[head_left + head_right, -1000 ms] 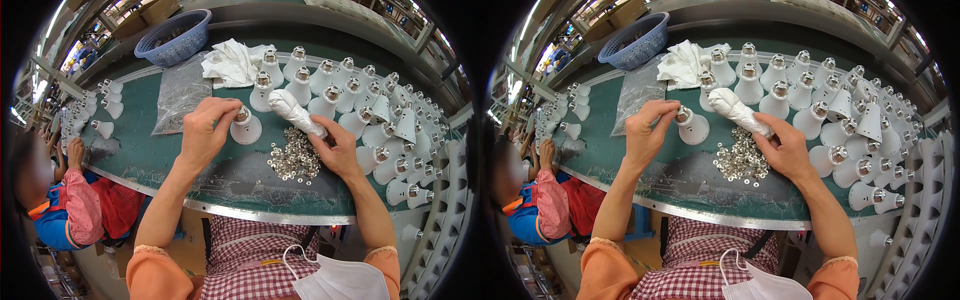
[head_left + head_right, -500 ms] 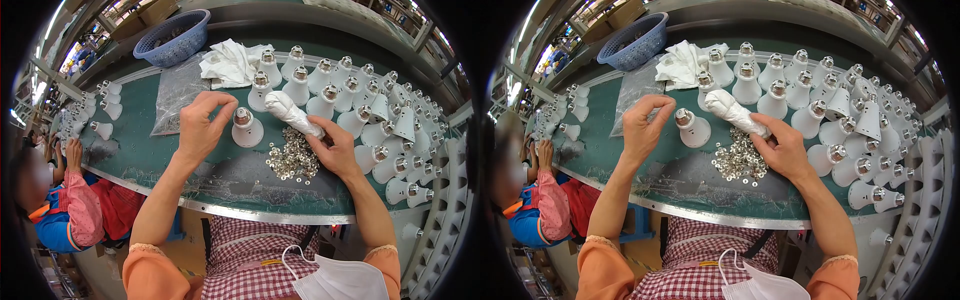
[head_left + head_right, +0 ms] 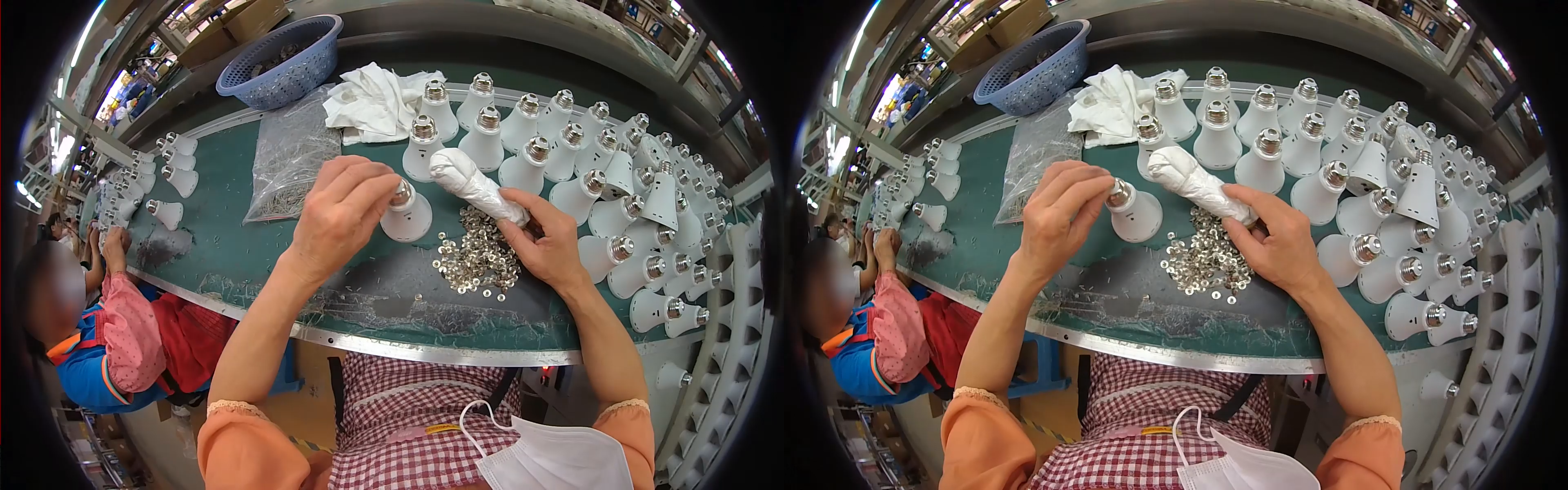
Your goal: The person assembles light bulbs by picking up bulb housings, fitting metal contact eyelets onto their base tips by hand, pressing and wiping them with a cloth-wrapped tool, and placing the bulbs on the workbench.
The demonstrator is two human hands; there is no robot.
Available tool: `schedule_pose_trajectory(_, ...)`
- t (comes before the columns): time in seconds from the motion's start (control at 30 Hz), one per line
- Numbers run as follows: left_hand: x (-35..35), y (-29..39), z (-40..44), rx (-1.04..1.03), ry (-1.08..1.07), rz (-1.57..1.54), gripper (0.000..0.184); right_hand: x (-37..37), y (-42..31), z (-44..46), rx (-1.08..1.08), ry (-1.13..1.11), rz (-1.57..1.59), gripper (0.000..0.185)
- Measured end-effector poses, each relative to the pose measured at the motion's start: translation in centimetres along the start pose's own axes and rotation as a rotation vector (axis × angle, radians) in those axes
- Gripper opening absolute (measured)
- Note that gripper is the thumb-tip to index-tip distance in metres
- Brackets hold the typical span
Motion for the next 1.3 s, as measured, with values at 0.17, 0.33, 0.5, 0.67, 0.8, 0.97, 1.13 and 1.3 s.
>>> schedule_pose_trajectory(0.17,-0.1,-1.2,0.1,0.146,-0.069,-0.116,0.011,-0.1,0.1,0.0,-0.017,-0.008,0.006,0.036)
schedule_pose_trajectory(0.33,-2.5,-5.2,-1.5,0.562,-0.133,-0.475,0.012,0.0,0.0,0.0,-0.014,-0.009,0.010,0.036)
schedule_pose_trajectory(0.5,-6.3,-6.1,-3.3,0.997,-0.345,-0.992,0.014,0.0,-0.3,-0.1,0.024,0.000,0.011,0.036)
schedule_pose_trajectory(0.67,-7.4,-5.9,-4.0,1.192,-0.416,-1.145,0.017,0.0,-0.3,0.0,-0.005,-0.019,0.000,0.036)
schedule_pose_trajectory(0.8,-7.8,-4.7,-4.8,1.336,-0.561,-1.197,0.021,0.0,-0.4,0.0,-0.013,-0.020,-0.012,0.036)
schedule_pose_trajectory(0.97,-8.1,-5.0,-5.2,1.369,-0.563,-1.195,0.021,0.1,0.2,0.1,-0.027,0.001,0.020,0.037)
schedule_pose_trajectory(1.13,-8.1,-4.9,-4.9,1.327,-0.541,-1.162,0.021,0.0,-1.2,0.2,-0.002,-0.006,0.095,0.037)
schedule_pose_trajectory(1.3,-8.0,-4.6,-5.5,1.185,-0.375,-1.260,0.027,0.5,-3.4,0.4,-0.027,-0.051,0.114,0.038)
Point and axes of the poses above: each hand's wrist, its own z-axis towards the middle knuckle, its own x-axis out of the back of the hand, y = z × x, the point moved 10 cm from there along z, towards the middle knuckle, and after that the axes turned 7 degrees about -x, right-handed, at the moved point
